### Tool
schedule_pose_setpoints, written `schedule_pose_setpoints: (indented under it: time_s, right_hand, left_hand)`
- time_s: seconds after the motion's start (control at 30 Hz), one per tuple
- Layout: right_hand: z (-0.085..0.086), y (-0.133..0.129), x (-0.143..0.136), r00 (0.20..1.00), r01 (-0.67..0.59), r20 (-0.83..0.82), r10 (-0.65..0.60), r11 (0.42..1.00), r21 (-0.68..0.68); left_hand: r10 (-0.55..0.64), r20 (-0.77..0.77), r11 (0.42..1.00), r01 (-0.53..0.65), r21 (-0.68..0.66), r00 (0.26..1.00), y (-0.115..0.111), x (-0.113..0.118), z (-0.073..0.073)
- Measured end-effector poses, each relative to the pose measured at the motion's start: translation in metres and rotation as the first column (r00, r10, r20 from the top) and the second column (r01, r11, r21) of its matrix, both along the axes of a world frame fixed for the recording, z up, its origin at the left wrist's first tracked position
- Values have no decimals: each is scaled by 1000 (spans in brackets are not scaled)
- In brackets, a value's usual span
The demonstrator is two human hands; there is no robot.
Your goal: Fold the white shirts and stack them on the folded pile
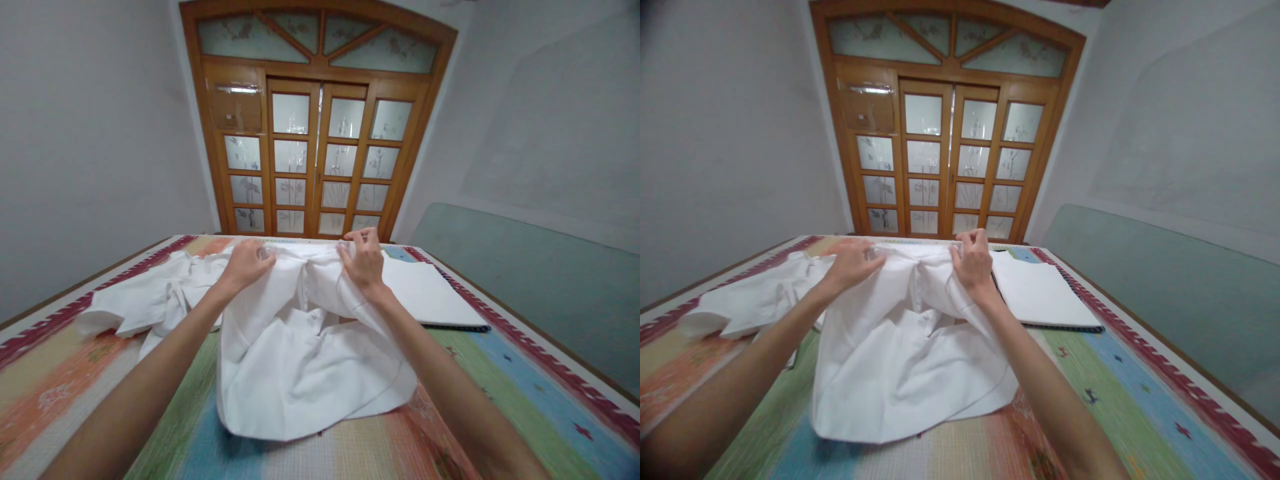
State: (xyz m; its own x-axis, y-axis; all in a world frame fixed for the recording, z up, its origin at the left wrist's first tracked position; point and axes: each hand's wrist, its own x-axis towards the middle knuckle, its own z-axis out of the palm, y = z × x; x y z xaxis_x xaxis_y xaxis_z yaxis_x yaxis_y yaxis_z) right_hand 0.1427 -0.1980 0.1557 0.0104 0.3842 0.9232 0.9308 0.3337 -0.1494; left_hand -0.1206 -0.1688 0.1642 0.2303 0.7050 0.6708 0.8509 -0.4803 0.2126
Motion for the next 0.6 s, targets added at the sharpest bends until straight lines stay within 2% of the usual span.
schedule_pose_setpoints:
  time_s: [0.03,0.1,0.17,0.2,0.27,0.33,0.4,0.47,0.53,0.6]
  right_hand:
    - [-12,2,-6,999,10,45,-7,999,-52]
    - [-35,1,-19,991,-37,123,59,984,-173]
    - [-53,-3,-33,972,-122,153,179,939,-321]
    - [-59,-4,-39,962,-169,140,237,910,-379]
    - [-66,-4,-48,943,-273,58,327,863,-424]
    - [-67,0,-52,923,-374,-71,378,842,-389]
    - [-65,5,-54,896,-443,-179,406,827,-346]
    - [-64,9,-55,866,-500,-213,453,792,-351]
    - [-66,12,-55,823,-565,-191,535,735,-376]
    - [-71,15,-55,788,-607,-179,589,695,-386]
  left_hand:
    - [5,-84,996,-13,-92,996,5,1,-15]
    - [4,-194,988,-34,-152,981,10,3,-45]
    - [-81,-216,988,51,-143,973,9,7,-65]
    - [-154,-188,982,129,-137,970,8,8,-70]
    - [-311,-75,944,299,-137,947,6,12,-71]
    - [-403,71,899,409,-156,912,4,17,-63]
    - [-412,200,871,449,-198,889,5,23,-54]
    - [-396,274,855,461,-238,876,7,30,-52]
    - [-389,295,848,464,-254,873,9,39,-58]
    - [-384,303,853,461,-245,872,10,47,-70]
